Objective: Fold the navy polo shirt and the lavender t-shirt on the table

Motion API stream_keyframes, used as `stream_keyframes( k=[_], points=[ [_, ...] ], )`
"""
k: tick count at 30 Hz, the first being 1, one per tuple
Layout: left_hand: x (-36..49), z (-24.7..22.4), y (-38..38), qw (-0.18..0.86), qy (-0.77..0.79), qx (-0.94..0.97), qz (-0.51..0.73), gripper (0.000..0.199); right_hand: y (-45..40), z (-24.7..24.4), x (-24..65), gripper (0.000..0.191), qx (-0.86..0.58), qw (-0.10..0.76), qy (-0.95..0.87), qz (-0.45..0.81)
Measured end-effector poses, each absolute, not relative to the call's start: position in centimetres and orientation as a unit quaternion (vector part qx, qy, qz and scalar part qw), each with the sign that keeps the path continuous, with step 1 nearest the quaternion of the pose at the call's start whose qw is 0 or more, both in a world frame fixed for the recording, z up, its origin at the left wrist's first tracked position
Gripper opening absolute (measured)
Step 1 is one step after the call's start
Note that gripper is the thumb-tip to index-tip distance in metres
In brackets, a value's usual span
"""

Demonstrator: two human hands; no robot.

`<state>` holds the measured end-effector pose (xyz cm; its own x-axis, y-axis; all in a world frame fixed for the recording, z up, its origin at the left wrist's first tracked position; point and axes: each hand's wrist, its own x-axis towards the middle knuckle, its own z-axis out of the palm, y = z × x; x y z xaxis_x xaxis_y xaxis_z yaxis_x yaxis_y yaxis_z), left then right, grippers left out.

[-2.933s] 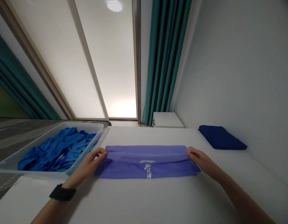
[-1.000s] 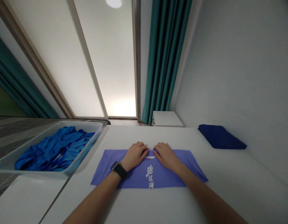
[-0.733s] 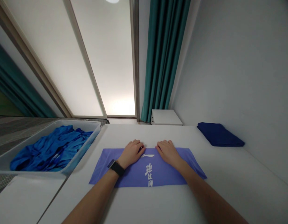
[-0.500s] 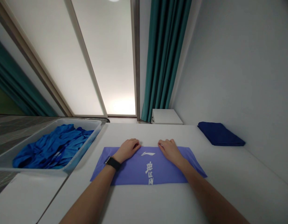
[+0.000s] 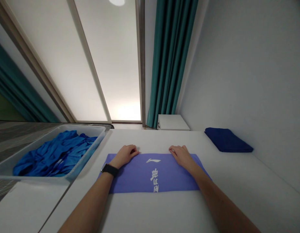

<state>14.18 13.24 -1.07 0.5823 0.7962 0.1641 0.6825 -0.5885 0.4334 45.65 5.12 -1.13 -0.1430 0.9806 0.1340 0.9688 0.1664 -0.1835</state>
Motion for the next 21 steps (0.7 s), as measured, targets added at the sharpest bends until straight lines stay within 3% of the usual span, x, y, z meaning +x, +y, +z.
stream_keyframes(
  k=[8,14,21],
  points=[
    [12.7,0.4,13.2,0.081,0.481,0.865,0.121,0.034,4.9,-1.1,45.8,0.027,-0.644,0.124,-0.755,0.0],
    [15.5,2.0,10.2,-0.01,0.439,0.882,0.173,0.029,4.2,-0.1,45.2,0.029,-0.646,0.129,-0.751,-0.04],
    [20.6,0.7,4.7,0.022,0.342,0.925,0.163,0.052,1.5,-1.7,40.4,0.049,-0.618,0.118,-0.777,-0.035]
  ],
)
